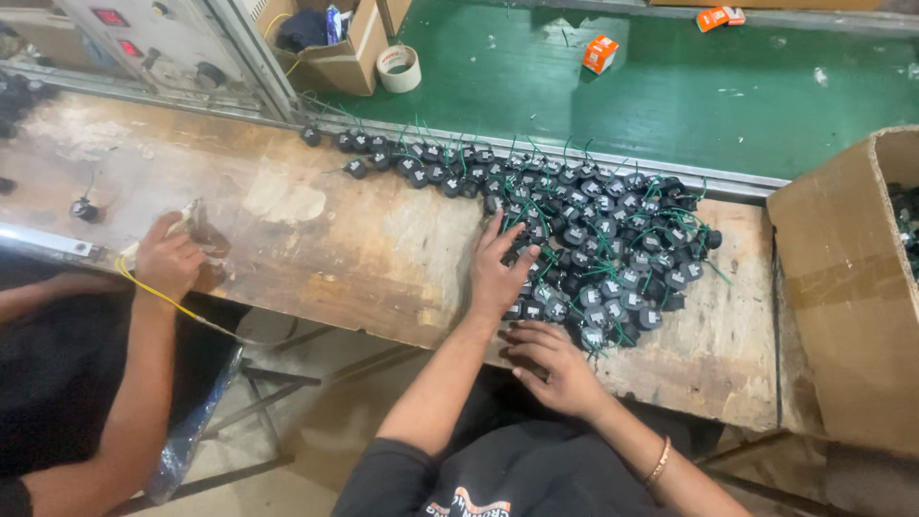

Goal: The person picks black plug components with green wires from a pile on the workbench, twists and joins the wire ends to the plug terminals by hand, and sets the finished plug on the table, repeating this assembly cycle continuously.

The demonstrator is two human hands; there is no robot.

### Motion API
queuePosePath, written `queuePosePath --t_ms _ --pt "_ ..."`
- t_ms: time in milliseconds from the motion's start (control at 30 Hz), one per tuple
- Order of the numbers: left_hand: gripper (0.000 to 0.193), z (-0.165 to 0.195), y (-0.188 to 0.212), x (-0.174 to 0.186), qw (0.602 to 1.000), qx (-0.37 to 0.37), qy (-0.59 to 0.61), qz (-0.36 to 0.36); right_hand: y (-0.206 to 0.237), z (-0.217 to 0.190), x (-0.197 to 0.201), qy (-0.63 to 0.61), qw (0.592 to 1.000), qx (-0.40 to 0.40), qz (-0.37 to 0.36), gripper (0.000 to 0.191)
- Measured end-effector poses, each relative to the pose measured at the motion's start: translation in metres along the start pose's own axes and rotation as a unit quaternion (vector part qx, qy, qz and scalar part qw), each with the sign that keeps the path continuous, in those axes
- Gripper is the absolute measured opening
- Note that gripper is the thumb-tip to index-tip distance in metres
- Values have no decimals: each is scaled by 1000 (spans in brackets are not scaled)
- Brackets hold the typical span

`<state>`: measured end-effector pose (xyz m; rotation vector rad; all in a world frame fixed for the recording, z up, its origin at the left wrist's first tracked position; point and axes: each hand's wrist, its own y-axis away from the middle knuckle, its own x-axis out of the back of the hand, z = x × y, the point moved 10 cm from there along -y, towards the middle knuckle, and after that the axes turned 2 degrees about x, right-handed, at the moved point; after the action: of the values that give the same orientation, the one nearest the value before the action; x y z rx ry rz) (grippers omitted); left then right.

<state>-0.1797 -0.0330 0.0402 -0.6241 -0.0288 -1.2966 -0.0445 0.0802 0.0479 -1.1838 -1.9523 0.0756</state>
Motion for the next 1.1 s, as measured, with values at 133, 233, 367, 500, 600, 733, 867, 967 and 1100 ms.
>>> queuePosePath --t_ms 133,233,367,500,600,733,867,967,1100 --pt "37 12 3 25 995 -41 76 52 5 7 6 -48 999 -6 17 26" --pt "36 5 -1 62 987 10 35 159 10 17 14 -101 994 -30 29 22" --pt "51 -24 -41 129 961 74 4 265 16 21 16 -131 990 -57 19 19" --pt "66 -20 -101 212 912 39 -200 356 13 10 12 -115 993 -19 1 18" --pt "67 -29 -136 246 898 109 -258 340 8 9 9 -120 992 -27 -1 18" --pt "62 -18 -183 220 943 32 -284 172 4 8 11 -156 987 -24 4 14" --pt "51 -25 -190 179 955 20 -295 24 5 7 15 -168 985 -26 12 9" --pt "51 -30 -183 151 965 25 -251 -66 4 8 13 -169 985 -25 12 9" --pt "61 5 -151 119 970 -134 -184 -88 4 8 11 -175 984 -21 12 9"
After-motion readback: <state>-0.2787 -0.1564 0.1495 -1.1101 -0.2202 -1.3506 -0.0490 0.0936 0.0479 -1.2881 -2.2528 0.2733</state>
